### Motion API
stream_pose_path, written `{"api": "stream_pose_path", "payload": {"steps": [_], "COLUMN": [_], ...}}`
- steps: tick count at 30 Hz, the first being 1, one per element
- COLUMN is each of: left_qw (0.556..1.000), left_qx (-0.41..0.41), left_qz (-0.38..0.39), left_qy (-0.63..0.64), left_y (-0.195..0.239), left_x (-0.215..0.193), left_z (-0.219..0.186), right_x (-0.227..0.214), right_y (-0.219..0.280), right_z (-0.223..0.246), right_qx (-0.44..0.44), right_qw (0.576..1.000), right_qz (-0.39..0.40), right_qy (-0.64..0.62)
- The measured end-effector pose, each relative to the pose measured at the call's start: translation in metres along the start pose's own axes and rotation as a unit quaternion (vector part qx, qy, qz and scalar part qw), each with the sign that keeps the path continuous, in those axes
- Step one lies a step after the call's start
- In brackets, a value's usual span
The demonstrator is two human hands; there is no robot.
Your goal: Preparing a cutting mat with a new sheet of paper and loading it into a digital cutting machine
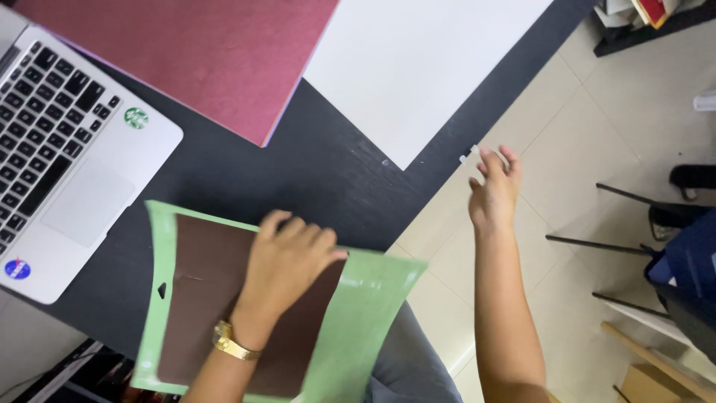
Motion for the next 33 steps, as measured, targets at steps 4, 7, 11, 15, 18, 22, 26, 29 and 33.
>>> {"api": "stream_pose_path", "payload": {"steps": [4, 7, 11, 15, 18, 22, 26, 29, 33], "left_qw": [0.985, 0.935, 0.873, 0.951, 0.993, 0.981, 0.985, 0.986, 0.989], "left_qx": [-0.162, -0.321, -0.443, -0.259, -0.058, -0.011, 0.001, -0.002, -0.006], "left_qz": [-0.062, -0.141, -0.200, -0.161, 0.049, 0.134, 0.159, 0.157, 0.141], "left_qy": [0.020, -0.055, -0.031, -0.062, 0.090, 0.139, 0.064, 0.050, 0.040], "left_y": [0.000, 0.038, 0.065, 0.041, 0.011, 0.006, 0.004, -0.001, -0.009], "left_x": [-0.050, -0.057, -0.063, -0.046, -0.001, 0.034, 0.052, 0.053, 0.059], "left_z": [0.067, 0.124, 0.135, 0.081, 0.010, -0.038, -0.045, -0.047, -0.050], "right_x": [-0.031, -0.042, -0.044, -0.002, 0.011, 0.024, 0.027, 0.025, 0.024], "right_y": [0.036, 0.069, 0.109, 0.166, 0.181, 0.197, 0.197, 0.196, 0.195], "right_z": [0.002, 0.003, 0.012, 0.025, -0.007, -0.013, -0.014, -0.015, -0.016], "right_qx": [-0.049, -0.077, -0.239, -0.363, -0.363, -0.337, -0.294, -0.284, -0.274], "right_qw": [0.999, 0.996, 0.953, 0.841, 0.796, 0.809, 0.842, 0.852, 0.862], "right_qz": [0.011, 0.026, 0.072, 0.201, 0.281, 0.284, 0.273, 0.272, 0.267], "right_qy": [0.012, 0.031, 0.174, 0.348, 0.394, 0.389, 0.360, 0.344, 0.334]}}
Point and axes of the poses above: each hand's wrist, its own y-axis away from the middle knuckle, its own x-axis out of the palm, z = x × y, the point moved 8 cm from there along -y, towards the middle knuckle, and after that the axes turned 3 degrees about -z, right-handed, at the moved point
